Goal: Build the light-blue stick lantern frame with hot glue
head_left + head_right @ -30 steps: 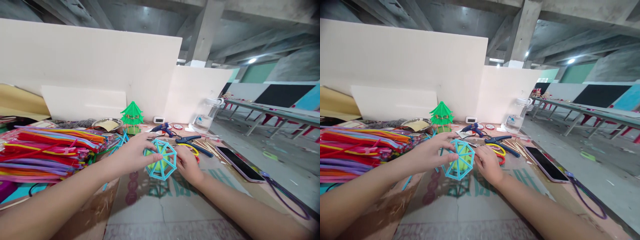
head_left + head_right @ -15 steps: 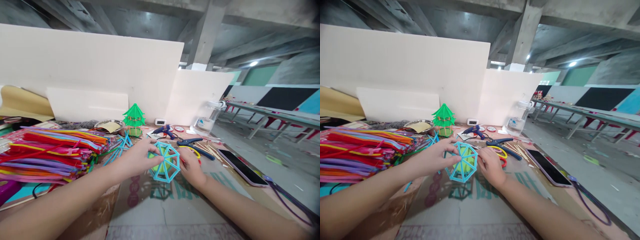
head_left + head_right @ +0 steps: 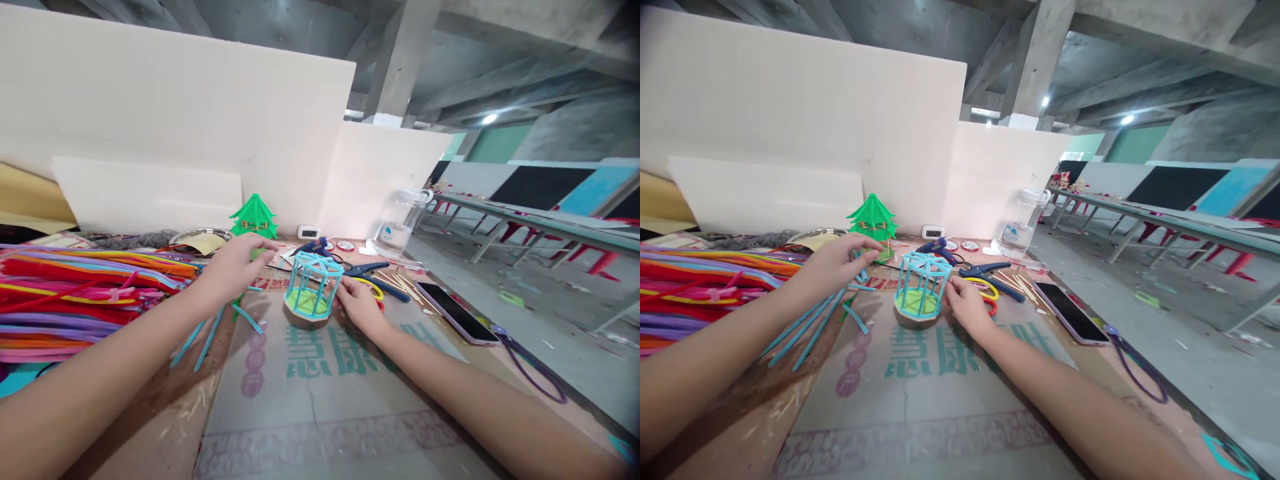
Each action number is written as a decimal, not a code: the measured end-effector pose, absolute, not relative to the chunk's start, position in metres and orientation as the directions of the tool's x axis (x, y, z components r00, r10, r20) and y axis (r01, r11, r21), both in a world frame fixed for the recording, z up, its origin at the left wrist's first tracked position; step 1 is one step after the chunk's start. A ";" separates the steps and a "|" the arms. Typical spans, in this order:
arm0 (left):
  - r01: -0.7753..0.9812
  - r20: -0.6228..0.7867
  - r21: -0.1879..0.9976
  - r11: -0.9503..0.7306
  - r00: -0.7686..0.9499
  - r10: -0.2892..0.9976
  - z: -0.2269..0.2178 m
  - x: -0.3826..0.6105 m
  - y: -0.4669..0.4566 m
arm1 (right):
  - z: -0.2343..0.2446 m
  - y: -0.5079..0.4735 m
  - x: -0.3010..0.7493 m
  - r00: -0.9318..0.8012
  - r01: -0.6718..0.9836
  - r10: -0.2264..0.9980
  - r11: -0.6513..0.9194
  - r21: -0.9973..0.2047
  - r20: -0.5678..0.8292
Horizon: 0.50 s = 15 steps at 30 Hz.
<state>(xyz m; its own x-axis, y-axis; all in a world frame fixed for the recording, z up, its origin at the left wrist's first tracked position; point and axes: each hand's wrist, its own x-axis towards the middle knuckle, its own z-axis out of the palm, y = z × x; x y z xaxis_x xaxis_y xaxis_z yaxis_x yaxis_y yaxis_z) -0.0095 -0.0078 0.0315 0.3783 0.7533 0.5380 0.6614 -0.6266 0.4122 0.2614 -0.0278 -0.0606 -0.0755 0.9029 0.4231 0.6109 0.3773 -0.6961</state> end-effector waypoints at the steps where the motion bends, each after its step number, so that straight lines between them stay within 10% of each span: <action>1: 0.696 0.502 0.417 -0.584 0.359 0.787 0.033 -0.015 -0.002 | -0.060 -0.028 0.262 -0.071 0.616 0.903 0.374 -0.694 0.423; 15: 0.731 0.412 0.574 -0.369 0.132 0.902 0.052 -0.080 0.037 | -0.016 0.010 0.235 -0.201 0.682 0.862 0.464 -0.565 0.465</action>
